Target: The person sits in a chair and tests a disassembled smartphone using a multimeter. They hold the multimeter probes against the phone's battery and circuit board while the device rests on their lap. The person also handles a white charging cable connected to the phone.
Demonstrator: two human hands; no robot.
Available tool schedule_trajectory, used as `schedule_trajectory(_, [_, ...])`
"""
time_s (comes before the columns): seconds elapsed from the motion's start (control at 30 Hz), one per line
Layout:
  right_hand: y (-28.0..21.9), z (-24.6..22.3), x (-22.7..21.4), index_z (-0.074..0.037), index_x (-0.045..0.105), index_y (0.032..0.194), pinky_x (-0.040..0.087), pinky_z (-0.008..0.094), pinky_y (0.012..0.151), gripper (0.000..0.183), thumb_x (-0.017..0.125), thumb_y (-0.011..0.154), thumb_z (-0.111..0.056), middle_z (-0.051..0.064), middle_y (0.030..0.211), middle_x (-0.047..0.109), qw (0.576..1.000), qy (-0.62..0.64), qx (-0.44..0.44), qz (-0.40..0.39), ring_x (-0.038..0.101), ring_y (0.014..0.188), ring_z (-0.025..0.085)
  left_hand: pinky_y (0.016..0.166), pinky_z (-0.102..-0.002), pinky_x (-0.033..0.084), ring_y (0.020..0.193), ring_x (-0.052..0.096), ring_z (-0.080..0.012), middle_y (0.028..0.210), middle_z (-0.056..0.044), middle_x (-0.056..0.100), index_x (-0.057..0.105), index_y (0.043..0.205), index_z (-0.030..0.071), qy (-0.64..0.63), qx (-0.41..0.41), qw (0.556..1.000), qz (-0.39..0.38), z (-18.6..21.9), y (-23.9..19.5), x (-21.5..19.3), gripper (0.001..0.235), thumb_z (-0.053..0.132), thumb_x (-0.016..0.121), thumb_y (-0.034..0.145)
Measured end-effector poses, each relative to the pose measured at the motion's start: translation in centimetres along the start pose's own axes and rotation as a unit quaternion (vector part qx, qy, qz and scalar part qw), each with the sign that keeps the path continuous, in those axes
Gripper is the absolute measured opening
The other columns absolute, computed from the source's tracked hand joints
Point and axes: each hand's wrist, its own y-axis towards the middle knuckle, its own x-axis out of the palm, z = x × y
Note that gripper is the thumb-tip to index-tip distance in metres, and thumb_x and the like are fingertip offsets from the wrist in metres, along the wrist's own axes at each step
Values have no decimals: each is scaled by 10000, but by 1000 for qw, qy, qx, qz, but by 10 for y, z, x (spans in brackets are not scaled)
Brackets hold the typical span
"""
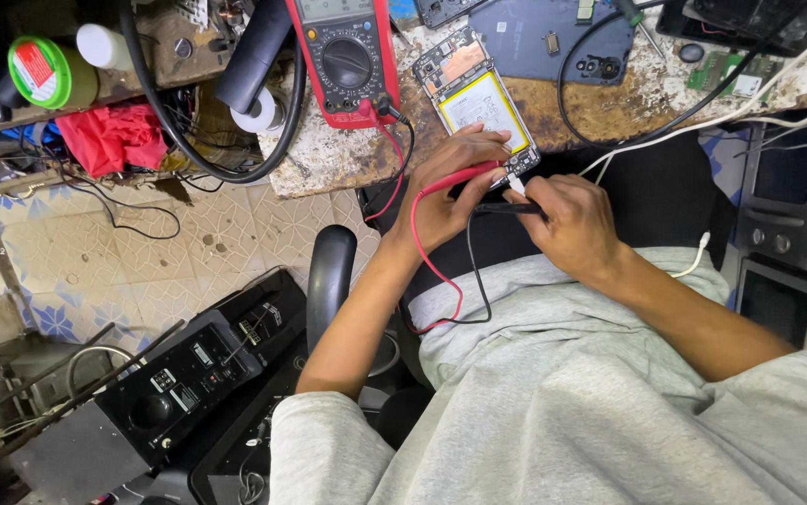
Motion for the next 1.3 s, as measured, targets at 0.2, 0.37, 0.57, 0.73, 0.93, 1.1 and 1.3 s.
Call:
schedule_trajectory(0.2, [-4,5,1,-80,583,767,449,364,558,275,769,959,-142,131,553,500,980,148,125,-39,570,549,341,1087,-513,499,1111,714,-385,1023,-162,759,741,1059,8,3,0,1000,-1,-2,-1,0,113,43,736,952])
schedule_trajectory(0.37, [-8,-10,-1,-59,613,778,458,425,564,200,777,887,-94,200,601,551,974,158,150,-59,611,606,415,1085,-521,494,1111,712,-390,1019,-164,756,728,1061,4,14,6,1000,3,-1,2,-1,108,40,729,959])
schedule_trajectory(0.57, [-20,-10,9,-62,618,782,461,375,546,229,764,955,-99,149,569,519,980,159,119,-28,581,551,374,1094,-534,485,1131,701,-396,1026,-171,753,722,1077,2,10,7,1000,-2,4,5,-4,121,32,730,960])
schedule_trajectory(0.73, [-7,-10,5,-103,714,839,436,304,550,246,623,1060,-164,65,526,491,952,261,160,-24,491,512,189,1107,-514,479,1139,701,-377,1024,-152,755,731,1070,17,5,10,1000,6,-1,2,-3,118,44,735,956])
schedule_trajectory(0.93, [-15,7,30,-13,703,777,380,232,503,436,508,1085,-252,-13,497,364,870,430,240,-8,378,478,87,1109,-509,479,1131,705,-374,1020,-146,752,732,1067,22,-8,8,1000,4,-3,2,-5,116,60,736,957])
schedule_trajectory(1.1, [-12,15,38,42,656,772,405,228,481,463,502,1096,-251,-8,495,332,821,506,263,-15,389,444,89,1109,-513,479,1122,709,-380,1019,-150,752,736,1076,20,-18,7,1000,2,-4,2,-7,126,54,737,955])
schedule_trajectory(1.3, [-12,15,40,92,633,776,386,235,450,486,491,1103,-238,-6,483,290,793,546,269,-9,343,409,91,1110,-505,479,1119,713,-369,1022,-145,754,737,1075,28,-18,0,1000,0,-4,3,-6,120,71,733,962])
